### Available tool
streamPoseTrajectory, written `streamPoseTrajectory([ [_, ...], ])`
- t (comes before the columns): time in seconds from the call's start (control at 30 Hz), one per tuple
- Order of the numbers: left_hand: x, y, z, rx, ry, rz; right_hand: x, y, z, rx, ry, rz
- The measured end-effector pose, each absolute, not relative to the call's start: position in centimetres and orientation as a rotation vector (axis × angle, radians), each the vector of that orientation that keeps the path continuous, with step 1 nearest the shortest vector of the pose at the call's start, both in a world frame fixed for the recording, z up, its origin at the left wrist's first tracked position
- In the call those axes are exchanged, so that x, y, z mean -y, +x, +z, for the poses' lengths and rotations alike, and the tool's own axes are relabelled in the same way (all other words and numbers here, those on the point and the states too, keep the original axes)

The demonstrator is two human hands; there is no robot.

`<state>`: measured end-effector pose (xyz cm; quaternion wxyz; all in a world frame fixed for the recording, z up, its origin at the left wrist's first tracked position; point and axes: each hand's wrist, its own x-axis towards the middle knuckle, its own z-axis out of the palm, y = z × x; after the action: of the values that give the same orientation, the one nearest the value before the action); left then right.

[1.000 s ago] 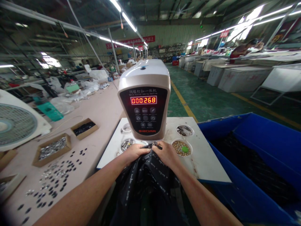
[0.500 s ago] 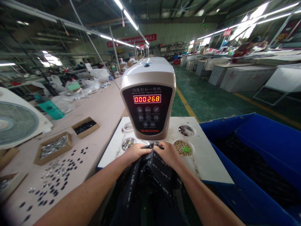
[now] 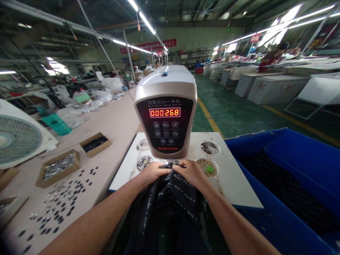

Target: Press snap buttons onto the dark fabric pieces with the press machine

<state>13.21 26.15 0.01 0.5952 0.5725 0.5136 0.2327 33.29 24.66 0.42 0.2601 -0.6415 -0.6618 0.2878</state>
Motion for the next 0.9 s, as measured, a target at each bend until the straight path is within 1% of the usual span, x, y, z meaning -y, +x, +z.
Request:
streamPoseTrajectory([
  [0.5,-26.1,13.0,-0.5,-1.183,1.357,0.516,-24.5,33.0,-0.1,1.766,-1.748,0.762],
  [0.9,-26.9,11.5,0.3,-1.220,1.604,0.416,-24.6,32.9,-0.4,1.722,-1.796,0.719],
])
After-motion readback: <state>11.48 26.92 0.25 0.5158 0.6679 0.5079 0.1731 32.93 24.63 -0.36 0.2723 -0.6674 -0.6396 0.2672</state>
